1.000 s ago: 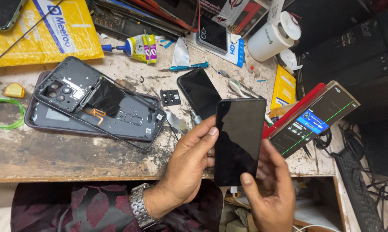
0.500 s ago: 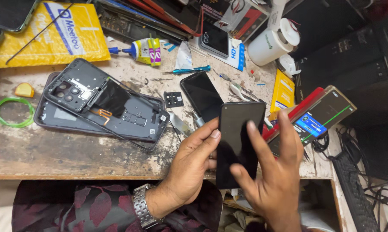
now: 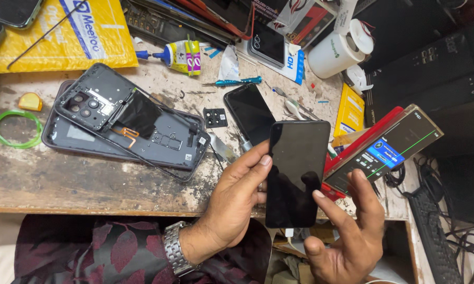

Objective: The person reassembles a disassembled smartphone by aligning the back cover and pressing it into place. The person then connects a charging cable to the phone and holds it while a nearby phone displays a call interface.

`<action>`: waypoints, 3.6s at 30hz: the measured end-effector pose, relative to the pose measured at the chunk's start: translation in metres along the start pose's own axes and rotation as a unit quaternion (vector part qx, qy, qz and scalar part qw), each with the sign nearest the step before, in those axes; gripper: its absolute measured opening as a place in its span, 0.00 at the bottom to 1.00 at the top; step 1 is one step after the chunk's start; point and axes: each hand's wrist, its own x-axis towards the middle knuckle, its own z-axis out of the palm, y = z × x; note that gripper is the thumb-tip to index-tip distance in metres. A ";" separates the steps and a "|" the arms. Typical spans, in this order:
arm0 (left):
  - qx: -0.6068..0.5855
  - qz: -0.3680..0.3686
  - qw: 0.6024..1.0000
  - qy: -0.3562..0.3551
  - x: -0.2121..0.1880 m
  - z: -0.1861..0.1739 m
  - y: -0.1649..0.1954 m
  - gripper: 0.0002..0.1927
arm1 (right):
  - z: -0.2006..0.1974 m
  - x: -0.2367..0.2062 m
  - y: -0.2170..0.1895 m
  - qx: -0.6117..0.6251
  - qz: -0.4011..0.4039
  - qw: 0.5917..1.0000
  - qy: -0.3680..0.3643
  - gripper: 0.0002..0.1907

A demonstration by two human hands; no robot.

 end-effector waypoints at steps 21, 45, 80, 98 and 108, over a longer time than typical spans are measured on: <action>-0.003 0.002 1.000 0.026 0.004 -0.004 -0.006 0.23 | -0.001 0.035 -0.008 -0.072 0.015 0.993 -0.088 0.44; 0.002 0.006 1.000 0.002 0.002 0.000 -0.001 0.22 | 0.008 -0.015 -0.004 0.024 0.014 1.000 0.004 0.30; -0.074 0.019 0.997 -0.010 0.005 -0.003 0.003 0.20 | 0.001 -0.013 0.005 0.384 0.346 0.856 -0.018 0.32; -0.121 0.032 0.992 -0.015 0.003 -0.003 0.009 0.19 | 0.002 -0.011 0.001 0.410 0.346 0.842 -0.063 0.38; -0.072 0.033 0.997 -0.007 0.002 -0.001 0.008 0.20 | 0.009 -0.011 0.003 0.387 0.358 0.847 -0.069 0.41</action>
